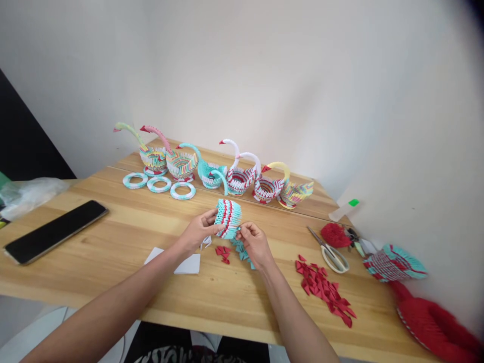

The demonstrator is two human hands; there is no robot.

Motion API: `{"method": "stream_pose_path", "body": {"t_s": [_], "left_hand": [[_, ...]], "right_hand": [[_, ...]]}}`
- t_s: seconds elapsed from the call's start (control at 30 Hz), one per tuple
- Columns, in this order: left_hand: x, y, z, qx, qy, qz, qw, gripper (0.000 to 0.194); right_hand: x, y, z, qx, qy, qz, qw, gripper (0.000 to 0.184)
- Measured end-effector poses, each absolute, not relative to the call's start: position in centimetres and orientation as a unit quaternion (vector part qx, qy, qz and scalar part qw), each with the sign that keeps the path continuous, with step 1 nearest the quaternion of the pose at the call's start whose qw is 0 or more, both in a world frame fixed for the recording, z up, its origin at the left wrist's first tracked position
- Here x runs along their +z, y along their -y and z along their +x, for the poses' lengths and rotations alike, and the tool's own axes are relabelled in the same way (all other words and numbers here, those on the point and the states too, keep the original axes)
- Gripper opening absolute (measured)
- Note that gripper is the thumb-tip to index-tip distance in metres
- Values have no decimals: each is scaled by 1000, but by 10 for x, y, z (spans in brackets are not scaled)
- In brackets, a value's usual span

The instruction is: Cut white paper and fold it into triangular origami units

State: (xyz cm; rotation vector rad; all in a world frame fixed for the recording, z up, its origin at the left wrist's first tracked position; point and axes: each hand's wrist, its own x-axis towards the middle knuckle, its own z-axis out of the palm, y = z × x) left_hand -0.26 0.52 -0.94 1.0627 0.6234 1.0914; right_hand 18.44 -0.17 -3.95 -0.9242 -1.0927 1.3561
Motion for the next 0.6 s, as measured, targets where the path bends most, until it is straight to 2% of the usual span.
{"method": "stream_pose_path", "body": {"t_s": [0.6], "left_hand": [[-5, -3, -1, 483, -288, 472, 679, 59]], "right_hand": [[-40, 3, 182, 576, 472, -388, 543, 21]]}}
